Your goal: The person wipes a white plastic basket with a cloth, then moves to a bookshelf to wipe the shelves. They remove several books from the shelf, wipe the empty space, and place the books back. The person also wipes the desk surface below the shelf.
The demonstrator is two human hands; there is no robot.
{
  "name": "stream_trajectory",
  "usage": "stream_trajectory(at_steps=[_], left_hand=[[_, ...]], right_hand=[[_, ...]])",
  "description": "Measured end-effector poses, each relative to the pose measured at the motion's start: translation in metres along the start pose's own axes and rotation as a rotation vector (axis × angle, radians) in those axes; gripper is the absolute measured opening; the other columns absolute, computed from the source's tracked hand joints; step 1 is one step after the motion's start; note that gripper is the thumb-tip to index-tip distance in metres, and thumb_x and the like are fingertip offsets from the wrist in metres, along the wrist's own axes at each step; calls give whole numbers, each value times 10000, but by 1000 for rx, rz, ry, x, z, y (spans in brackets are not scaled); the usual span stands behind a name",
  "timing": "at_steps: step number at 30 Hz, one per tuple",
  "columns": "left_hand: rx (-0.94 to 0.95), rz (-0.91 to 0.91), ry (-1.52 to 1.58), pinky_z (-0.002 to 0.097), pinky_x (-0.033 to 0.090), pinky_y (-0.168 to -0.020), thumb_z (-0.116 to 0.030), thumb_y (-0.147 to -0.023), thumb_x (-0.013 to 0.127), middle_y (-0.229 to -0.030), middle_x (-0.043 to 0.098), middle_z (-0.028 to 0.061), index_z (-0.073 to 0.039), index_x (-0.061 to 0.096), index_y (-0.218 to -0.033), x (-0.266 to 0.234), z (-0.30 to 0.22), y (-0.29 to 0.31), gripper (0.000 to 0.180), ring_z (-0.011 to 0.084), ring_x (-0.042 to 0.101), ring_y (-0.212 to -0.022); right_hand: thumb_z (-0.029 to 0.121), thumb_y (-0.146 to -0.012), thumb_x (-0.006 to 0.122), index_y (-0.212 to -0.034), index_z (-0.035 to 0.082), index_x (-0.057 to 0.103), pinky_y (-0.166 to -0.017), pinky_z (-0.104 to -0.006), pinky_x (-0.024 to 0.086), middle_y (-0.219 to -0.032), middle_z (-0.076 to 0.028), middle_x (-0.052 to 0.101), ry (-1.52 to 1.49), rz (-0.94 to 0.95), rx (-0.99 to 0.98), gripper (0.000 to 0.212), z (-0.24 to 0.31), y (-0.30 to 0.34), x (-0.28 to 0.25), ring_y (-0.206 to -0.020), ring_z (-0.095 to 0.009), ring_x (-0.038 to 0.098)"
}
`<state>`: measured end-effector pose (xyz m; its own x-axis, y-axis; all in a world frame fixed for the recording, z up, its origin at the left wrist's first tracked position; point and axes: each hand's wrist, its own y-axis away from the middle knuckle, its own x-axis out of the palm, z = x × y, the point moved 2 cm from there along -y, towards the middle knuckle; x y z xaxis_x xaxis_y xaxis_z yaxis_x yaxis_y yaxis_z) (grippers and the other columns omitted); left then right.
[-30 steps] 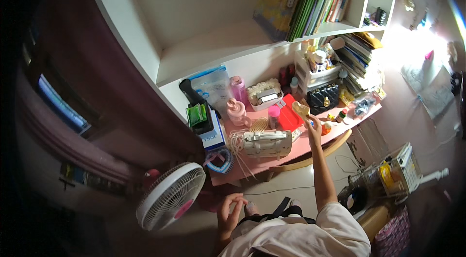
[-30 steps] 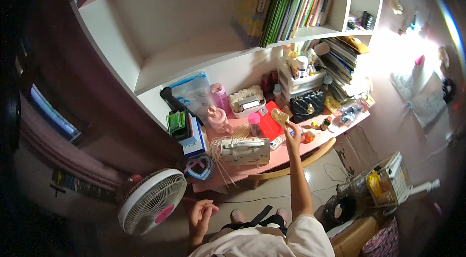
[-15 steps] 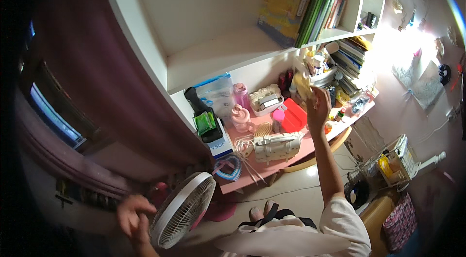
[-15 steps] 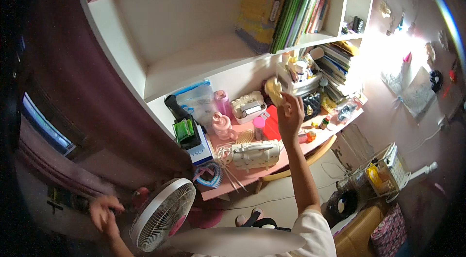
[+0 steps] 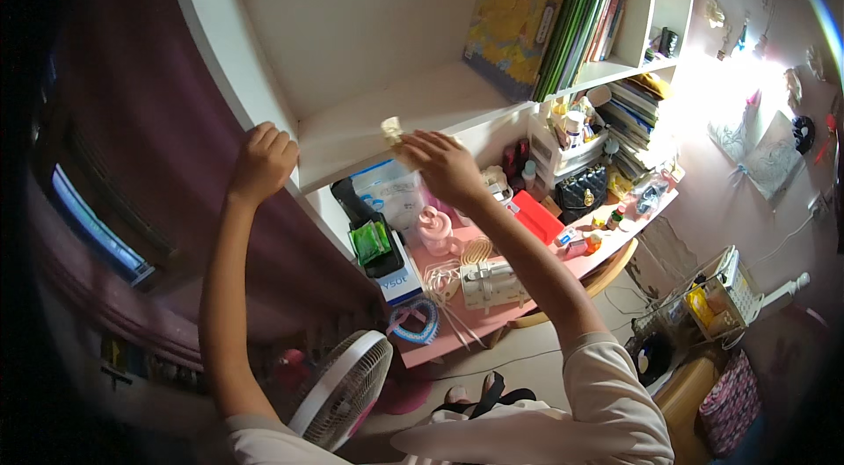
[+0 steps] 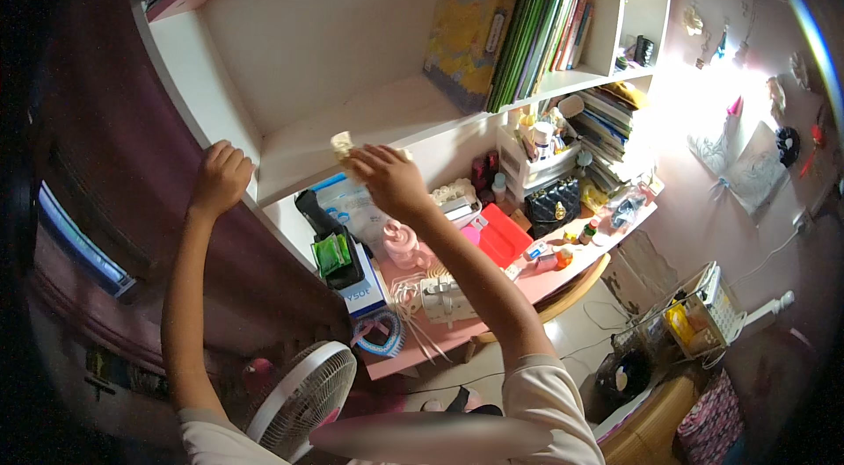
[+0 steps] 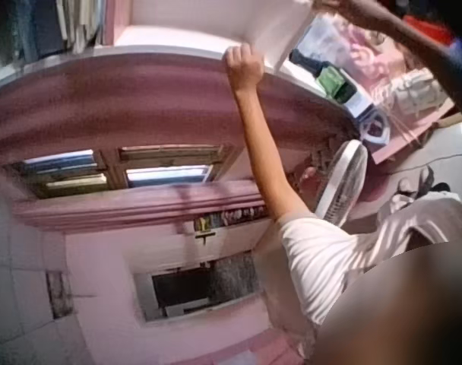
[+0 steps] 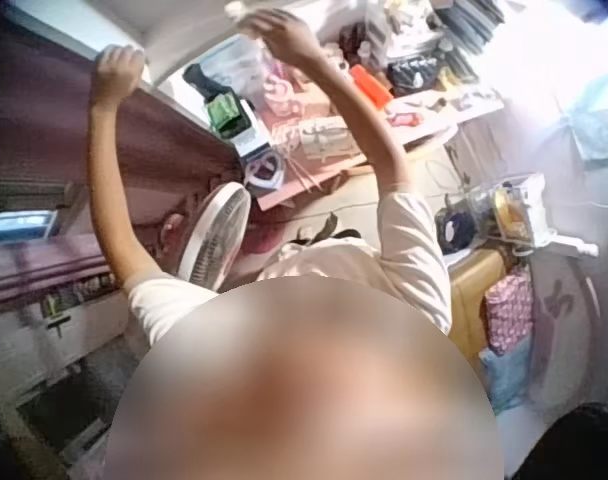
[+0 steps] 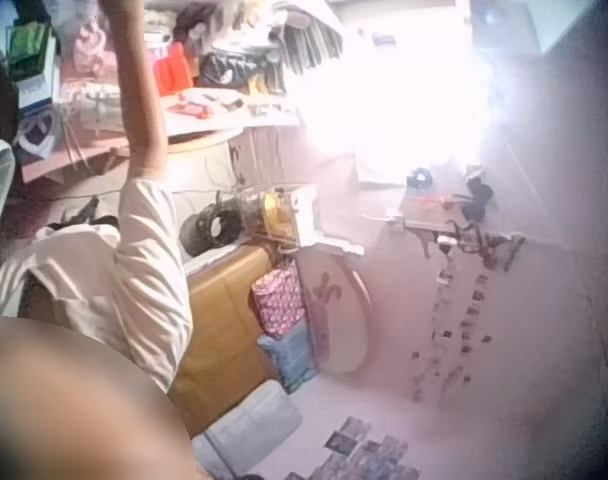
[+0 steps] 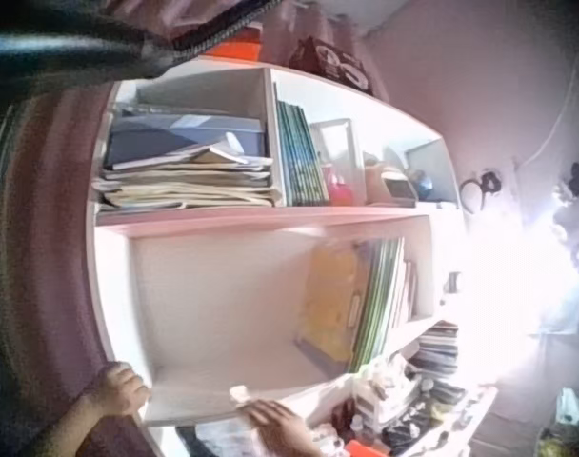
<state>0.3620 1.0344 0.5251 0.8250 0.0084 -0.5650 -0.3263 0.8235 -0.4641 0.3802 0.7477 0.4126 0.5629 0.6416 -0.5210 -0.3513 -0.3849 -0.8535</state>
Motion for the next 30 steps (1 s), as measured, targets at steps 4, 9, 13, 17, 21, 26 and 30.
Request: stream_trajectory(at_steps=[4,9,13,17,21,26,30], left_hand=[[105,-102,-110,338,407,-717,-156,-709,600,-654,444,48,-118,470,-624,11,-5,-8,160,206,482,-660],[119,-170,-51,340,373,-681,-185,-684,583,-633,427,52,-102,515,-656,17,1,5,111,208,447,-603],[135,-234,-64,315,367,-709,-205,-686,576,-620,408,22,-139,463,-617,16,-1,-3,148,169,451,-608],[126,-221,-42,321,361,-695,-199,-678,571,-614,408,28,-125,483,-629,20,0,2,125,175,447,-600],[133,-268,13,334,351,-662,-185,-672,562,-596,400,46,-101,502,-622,21,1,4,114,191,430,-573],[137,-300,-14,329,353,-666,-187,-667,573,-598,400,40,-117,468,-599,18,1,0,143,182,433,-580],[123,-284,-56,318,363,-695,-209,-656,588,-607,401,25,-145,445,-604,18,0,-1,165,170,447,-604]], right_hand=[[67,-779,555,-1076,100,623,-1042,-425,355,-1111,-75,633,203,-1,154,307,-62,9,-40,-1102,-262,555],[571,-870,490,-1015,-18,643,-1073,-403,301,-1045,-154,638,498,199,223,626,-86,-1,-58,-1115,-317,530],[770,-785,396,-1083,-57,633,-1000,-377,375,-1149,-269,561,687,396,385,910,-107,-17,-38,-1125,-337,525],[758,-798,392,-892,-128,645,-885,-410,471,-1010,-302,605,489,434,634,926,-91,-41,-29,-1019,-375,584],[778,-778,407,-1135,-94,549,-874,-463,461,-1111,-277,573,288,474,560,954,-56,-41,-2,-1090,-371,547],[713,-819,434,-1218,-74,505,-1015,-417,377,-1206,-254,538,441,362,341,885,-74,-32,-6,-1170,-366,494],[723,-822,412,-1015,-52,639,-910,-413,449,-1108,-215,609,452,424,469,830,-113,-37,-34,-1089,-278,574]])
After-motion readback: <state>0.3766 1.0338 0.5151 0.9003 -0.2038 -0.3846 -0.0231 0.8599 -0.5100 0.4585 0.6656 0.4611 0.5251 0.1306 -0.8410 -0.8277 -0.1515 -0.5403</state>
